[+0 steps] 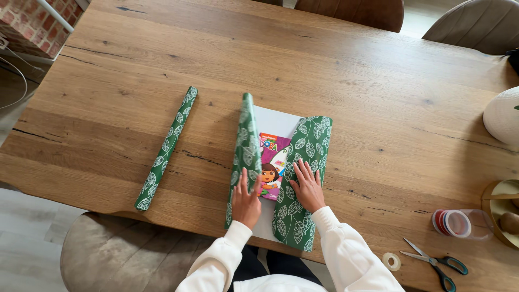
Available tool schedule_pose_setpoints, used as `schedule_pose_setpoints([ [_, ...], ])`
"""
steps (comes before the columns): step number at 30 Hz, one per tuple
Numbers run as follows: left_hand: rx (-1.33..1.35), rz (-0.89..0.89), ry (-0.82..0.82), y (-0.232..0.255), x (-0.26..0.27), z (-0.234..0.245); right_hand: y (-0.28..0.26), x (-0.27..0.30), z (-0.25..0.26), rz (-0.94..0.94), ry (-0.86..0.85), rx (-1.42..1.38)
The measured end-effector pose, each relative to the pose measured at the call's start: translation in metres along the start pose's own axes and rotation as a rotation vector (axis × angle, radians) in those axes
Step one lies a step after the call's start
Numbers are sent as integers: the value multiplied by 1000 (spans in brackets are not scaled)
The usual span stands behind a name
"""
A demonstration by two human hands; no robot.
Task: The person wraps a Dora the Explorer game box with green leaf-patterned wrapping paper. They measure and cut the paper using scissors, then fold and tape the paper around the box.
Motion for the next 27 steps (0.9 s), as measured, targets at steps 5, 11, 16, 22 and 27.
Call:
schedule_pose_setpoints([
  [5, 49, 203, 48, -38, -27, 3, -9, 0, -4, 47, 4, 26],
  [11, -115, 390, 36, -92, -65, 11, -29, -5, -8, 84, -1, 35],
  [16, -242, 270, -89, -76, -64, 6, -38, -10, -11, 86, -20, 89],
  [22, -184, 151, -95, -22, -6, 15, -54, -18, -7, 128, -29, 82],
  [27, -2, 5, -47, 1, 5, 4, -62, -17, -2, 151, -50, 28],
])
Point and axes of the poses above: each hand's wrist, its own x-axis away from the middle knuckle, its own z-axis out of the back of the hand, y = z × x, the point moved 10 cm from there along -x, towards the middle knuckle, and after that the axes turned 3 degrees about y, right-handed, at the moved point
